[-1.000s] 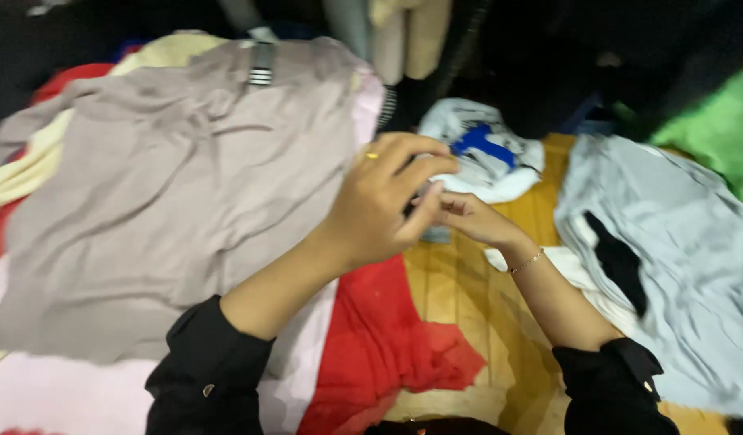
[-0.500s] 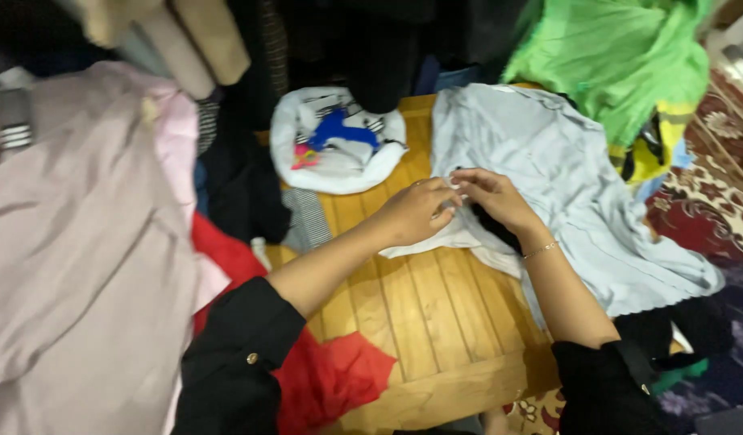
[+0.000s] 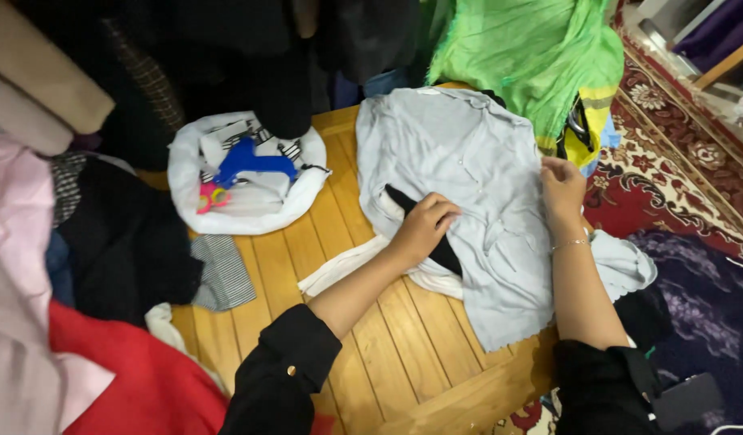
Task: The person uses a blue glue gun to attach a small rectangular tag to a beige garment. They then fold the beige garment and place it on a pile of other clothes. Next, they pick up a light blue shirt, attach a tag to it using the glue gun, and fold it.
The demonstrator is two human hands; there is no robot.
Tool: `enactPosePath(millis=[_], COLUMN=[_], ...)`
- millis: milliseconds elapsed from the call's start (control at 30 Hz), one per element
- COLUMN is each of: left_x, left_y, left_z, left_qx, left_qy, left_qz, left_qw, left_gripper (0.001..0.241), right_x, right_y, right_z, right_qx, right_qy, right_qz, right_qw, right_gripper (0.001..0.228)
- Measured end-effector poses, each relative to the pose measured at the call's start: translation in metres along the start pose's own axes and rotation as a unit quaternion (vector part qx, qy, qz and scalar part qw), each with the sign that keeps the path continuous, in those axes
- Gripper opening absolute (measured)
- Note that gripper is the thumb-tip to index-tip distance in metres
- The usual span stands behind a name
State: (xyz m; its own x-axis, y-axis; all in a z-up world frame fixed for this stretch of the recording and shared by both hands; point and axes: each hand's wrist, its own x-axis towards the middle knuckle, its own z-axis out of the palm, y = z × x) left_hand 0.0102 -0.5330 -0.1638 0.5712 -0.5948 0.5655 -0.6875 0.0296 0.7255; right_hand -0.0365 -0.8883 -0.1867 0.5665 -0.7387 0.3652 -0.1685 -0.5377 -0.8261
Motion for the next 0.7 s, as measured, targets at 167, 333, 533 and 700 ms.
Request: enactPosePath(millis=[167,333,533,700], left_x=[0.005,0.003,-0.002,0.000], left_y=[0.003,0.016,-0.032,-0.037], left_z=[-0.006,-0.016,0.006,0.002], left_qx=[0.129,0.136,0.028,0.002], left_qy=[0.075,0.024,0.015,-0.008], left_qz=[-0.035,-0.108,-0.125,-0.177], left_qw=[0.988,0.984,0.992,0.984], left_gripper=[0.024,0.044,0.031,0.049], right_x=[0.005,0.030,0.008,-0.003], right_y=[0.030,0.082,0.051,0.023], right_z=[-0.008,0.013,0.015,0.009], right_qx=[-0.098,-0.146,-0.200,-0.158], right_qy=[0.083,0.090,0.136,0.156], right_qz=[0.058,0.159,0.028,-0.053], right_qw=[0.990,0.972,0.970,0.974], right_gripper=[0.026,0.038,0.017,0.012])
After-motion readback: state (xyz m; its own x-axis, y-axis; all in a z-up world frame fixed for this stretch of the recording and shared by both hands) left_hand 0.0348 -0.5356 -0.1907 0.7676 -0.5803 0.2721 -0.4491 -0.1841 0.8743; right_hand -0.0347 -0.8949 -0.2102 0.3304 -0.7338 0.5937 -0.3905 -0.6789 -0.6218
